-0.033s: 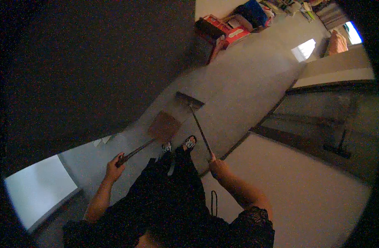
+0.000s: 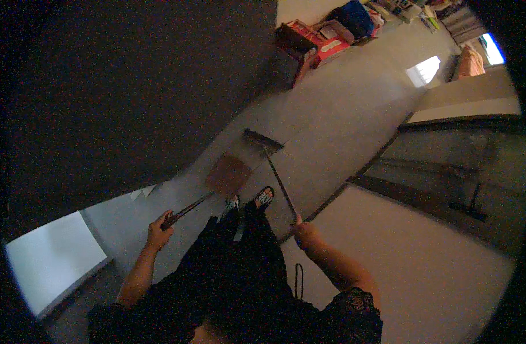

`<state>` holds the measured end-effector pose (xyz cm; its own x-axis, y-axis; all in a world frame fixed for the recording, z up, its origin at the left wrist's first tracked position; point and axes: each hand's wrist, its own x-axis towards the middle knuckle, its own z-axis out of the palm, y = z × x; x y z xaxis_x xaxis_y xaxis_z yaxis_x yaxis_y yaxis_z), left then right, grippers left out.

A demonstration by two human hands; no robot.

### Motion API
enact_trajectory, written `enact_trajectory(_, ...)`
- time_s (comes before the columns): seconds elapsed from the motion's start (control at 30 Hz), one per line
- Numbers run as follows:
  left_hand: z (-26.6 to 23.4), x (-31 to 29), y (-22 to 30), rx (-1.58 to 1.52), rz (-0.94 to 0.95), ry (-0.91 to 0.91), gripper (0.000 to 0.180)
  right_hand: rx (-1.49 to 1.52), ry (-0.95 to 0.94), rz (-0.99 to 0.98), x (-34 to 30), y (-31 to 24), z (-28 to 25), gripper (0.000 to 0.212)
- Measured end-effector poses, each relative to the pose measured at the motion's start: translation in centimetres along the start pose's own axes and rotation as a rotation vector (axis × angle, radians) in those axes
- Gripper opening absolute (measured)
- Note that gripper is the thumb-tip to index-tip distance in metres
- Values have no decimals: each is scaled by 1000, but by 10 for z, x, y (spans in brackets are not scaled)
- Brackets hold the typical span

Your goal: The person sweeps the floor with a broom and dustpan, moving debris into the dustpan. Then, the person organizes a cluttered bedside table by sorting papers, boxes, and small items, placing some into a plastic bag and arranging others on the bed.

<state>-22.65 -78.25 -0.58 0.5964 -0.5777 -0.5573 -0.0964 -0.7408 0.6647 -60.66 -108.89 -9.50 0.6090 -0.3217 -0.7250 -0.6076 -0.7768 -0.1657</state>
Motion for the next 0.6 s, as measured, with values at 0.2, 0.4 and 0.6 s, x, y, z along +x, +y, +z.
enact_trajectory(0.2, -27, -21, -44, -165, -159, 4, 54, -143, 87, 72, -1, 26, -32, 60)
enact_trajectory(0.4, -53, -53, -101, -78, -83, 60, 55, -164, -172, 54, 55, -57, -59, 60)
enact_trajectory(0.6, -71, -85, -151, -113, -148, 90, 57, -328, -168, -238, 11, -109, -40, 59)
